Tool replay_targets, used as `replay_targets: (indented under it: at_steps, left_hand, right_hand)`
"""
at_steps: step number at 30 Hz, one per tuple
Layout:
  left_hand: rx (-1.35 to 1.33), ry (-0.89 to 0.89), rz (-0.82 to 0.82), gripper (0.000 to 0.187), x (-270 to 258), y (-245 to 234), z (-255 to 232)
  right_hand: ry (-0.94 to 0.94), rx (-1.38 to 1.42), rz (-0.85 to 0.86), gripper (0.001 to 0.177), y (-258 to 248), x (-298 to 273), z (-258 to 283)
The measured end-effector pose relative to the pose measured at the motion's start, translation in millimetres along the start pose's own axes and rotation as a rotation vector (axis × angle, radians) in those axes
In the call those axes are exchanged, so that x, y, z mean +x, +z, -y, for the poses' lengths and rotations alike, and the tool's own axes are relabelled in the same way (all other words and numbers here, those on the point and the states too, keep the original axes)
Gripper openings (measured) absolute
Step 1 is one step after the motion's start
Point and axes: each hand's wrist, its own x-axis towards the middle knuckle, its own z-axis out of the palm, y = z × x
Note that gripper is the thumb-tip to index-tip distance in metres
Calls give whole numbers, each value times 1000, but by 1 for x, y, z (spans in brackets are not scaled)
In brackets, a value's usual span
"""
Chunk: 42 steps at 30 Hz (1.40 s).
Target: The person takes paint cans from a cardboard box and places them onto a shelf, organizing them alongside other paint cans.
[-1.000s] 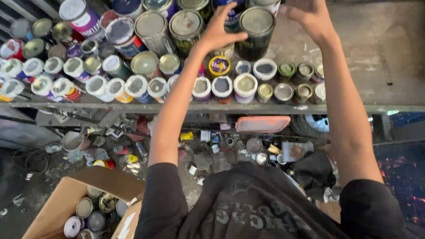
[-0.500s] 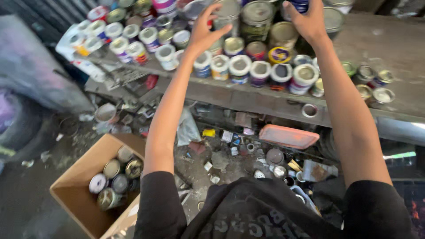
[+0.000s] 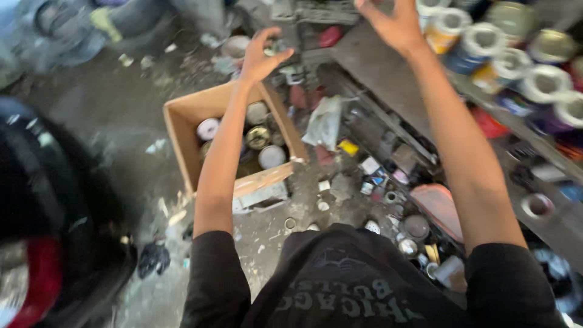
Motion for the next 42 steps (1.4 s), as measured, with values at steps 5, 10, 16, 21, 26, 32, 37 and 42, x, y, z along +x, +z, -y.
replay_targets:
  at_steps: [5,10,16,21,26,32,37,42]
  left_hand:
    - [33,-133,-116,68,-94,-67,114]
    - [150,-501,-189,69,-175,-96,169]
    - [129,-573,-199,64,-220,-85,192]
    - [5,-779,-205,72,-254,-64,197]
    - [24,-862,-160,71,-273,-39,202]
    - [56,-926,-69,77,-303,-17,211]
    - [44,-979,107,77,-335,-17,224]
    - [46,-1041,200,74,-335,-31,243]
  right_hand:
    - [69,231,313,77,172,-20,-8]
    - [187,272,531,80,305,-68,-13]
    - [423,270,723,95,402,-132,-25]
    - [275,390,773,76,440,-168,-43]
    - [491,454,964,70,457,-191,-50]
    - [517,169,1151,69,466,-221,-45]
    - [397,144,1296,65,469,-260,-43]
    - [218,68,1245,64,493,-258,-31]
